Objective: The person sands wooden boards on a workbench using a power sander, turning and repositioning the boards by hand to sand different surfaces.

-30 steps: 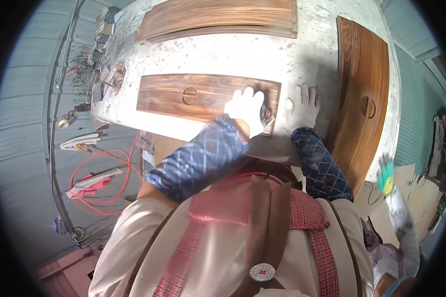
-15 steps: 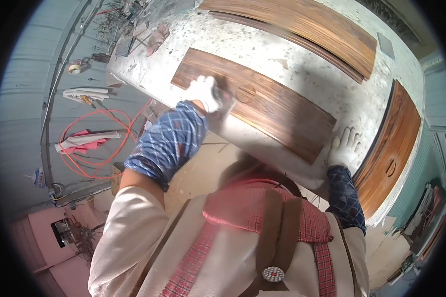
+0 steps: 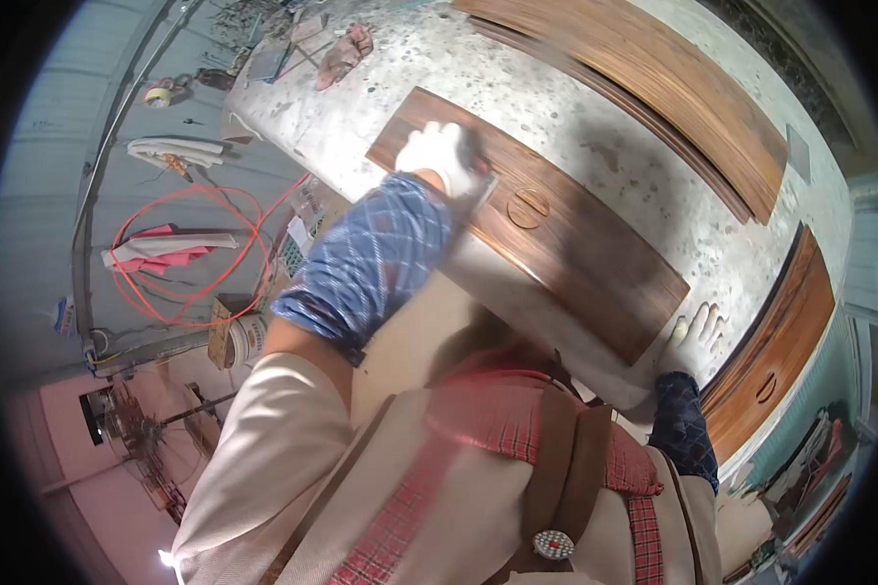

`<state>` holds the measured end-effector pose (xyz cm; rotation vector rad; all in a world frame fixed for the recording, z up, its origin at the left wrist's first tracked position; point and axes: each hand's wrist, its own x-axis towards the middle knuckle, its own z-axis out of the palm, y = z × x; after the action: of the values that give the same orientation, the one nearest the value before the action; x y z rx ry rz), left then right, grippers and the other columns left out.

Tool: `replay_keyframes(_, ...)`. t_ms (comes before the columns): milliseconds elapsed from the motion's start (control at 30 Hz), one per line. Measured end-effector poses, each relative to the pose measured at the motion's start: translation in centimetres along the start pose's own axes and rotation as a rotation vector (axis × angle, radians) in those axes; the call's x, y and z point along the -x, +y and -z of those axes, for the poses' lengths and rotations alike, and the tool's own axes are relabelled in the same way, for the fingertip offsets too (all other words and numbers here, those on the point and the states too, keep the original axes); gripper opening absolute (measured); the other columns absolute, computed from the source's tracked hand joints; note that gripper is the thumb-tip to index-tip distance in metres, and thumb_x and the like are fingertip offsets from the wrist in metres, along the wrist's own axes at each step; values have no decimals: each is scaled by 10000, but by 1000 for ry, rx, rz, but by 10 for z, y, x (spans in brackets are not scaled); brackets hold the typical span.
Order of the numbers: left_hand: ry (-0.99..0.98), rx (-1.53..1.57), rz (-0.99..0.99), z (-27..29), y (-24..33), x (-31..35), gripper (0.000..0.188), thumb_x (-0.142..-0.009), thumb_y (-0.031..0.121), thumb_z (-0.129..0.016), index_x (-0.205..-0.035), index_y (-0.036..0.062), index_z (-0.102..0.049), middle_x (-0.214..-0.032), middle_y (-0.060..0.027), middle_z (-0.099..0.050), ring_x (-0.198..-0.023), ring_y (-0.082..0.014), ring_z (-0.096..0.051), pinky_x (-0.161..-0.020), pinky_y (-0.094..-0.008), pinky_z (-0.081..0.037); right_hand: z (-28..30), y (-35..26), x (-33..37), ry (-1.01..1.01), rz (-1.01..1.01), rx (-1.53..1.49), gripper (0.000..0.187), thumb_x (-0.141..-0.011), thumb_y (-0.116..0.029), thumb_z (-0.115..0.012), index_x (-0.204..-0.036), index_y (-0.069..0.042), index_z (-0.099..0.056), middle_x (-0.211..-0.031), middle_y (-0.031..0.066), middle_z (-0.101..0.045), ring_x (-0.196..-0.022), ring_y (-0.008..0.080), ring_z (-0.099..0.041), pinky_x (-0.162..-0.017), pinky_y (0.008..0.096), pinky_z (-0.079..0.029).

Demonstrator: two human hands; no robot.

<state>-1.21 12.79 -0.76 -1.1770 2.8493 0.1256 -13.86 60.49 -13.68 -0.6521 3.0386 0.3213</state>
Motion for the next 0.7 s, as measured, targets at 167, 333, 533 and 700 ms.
replay_keyframes(167, -213, 56, -147, -2, 53, 23, 487, -847, 386, -745, -1254, 141, -641, -1324, -135, -588, -1251, -355, -576, -1023, -464, -540, 11, -4, 2, -132, -77, 25, 603, -1088, -365, -438, -1609, -74, -351, -1706, 113, -300, -1569, 329, -264, -1272, 479, -224)
replay_keyframes(333, -231, -34, -21, 8, -27, -39, 563, -859, 416, -739, -1306, 94, -621, -1160, -170, -682, -1116, -376, -662, -944, -461, -568, -17, 9, 3, -73, -54, -97, 596, -1092, -308, -432, -1610, -35, -323, -1706, 182, -264, -1564, 378, -251, -1279, 498, -208)
replay_keyframes(533, 4, 174, 26, 4, -149, -111, 370, -632, 298, -852, -888, 46, -766, -851, -170, -737, -853, -314, -729, -741, -416, -571, -25, 10, 1, -18, -44, -62, 597, -1076, -278, -464, -1603, -26, -342, -1693, 194, -293, -1566, 393, -243, -1284, 506, -184)
replay_keyframes(700, -23, -52, -120, 12, -79, -116, 349, -679, 363, -818, -862, 67, -783, -875, -169, -748, -843, -315, -732, -753, -418, -582, -13, 2, 0, -55, -84, -112, 603, -1080, -319, -423, -1602, -28, -346, -1691, 169, -312, -1563, 388, -251, -1284, 511, -184)
